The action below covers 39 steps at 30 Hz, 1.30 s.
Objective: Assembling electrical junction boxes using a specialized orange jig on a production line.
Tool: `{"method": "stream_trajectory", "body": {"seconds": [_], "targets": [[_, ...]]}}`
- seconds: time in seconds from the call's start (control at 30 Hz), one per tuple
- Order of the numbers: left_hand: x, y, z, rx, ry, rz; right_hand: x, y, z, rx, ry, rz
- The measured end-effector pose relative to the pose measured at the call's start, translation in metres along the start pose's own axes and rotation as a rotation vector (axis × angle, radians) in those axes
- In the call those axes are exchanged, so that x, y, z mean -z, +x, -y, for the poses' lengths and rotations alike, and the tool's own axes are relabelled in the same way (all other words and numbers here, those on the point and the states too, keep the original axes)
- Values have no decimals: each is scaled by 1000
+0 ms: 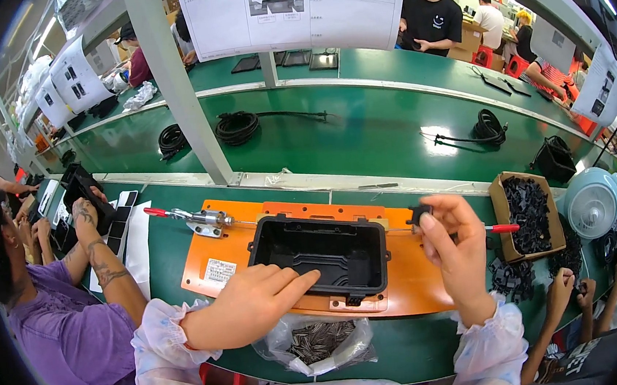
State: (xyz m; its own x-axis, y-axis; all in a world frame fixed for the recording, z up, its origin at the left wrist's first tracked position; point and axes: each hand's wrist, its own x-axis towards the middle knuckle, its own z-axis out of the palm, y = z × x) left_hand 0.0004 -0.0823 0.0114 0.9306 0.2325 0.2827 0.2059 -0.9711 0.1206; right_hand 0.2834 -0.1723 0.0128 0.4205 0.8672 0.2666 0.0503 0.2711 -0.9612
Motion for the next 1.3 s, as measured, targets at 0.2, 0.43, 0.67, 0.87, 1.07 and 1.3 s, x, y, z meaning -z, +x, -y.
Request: {"method": "stream_trajectory", "body": {"seconds": [0.2,0.43,0.67,0.87,1.07,1.3], "targets": [[-28,-11,0,4,-101,-30,-40,55,6,-69,-140,377],[-30,-7,2,-42,-285,-219,-96,91,-53,-28,-278,746],[-13,-3,57,216,8,-437,-116,105,-49,-42,-372,945],[-21,6,66,122,23,-406,-114,114,-43,-89,-453,1001],[-22,8,65,76,60,-367,-114,120,-52,-56,-463,1060],[-17,10,64,42,128,-330,-110,109,-48,71,-453,915]]}}
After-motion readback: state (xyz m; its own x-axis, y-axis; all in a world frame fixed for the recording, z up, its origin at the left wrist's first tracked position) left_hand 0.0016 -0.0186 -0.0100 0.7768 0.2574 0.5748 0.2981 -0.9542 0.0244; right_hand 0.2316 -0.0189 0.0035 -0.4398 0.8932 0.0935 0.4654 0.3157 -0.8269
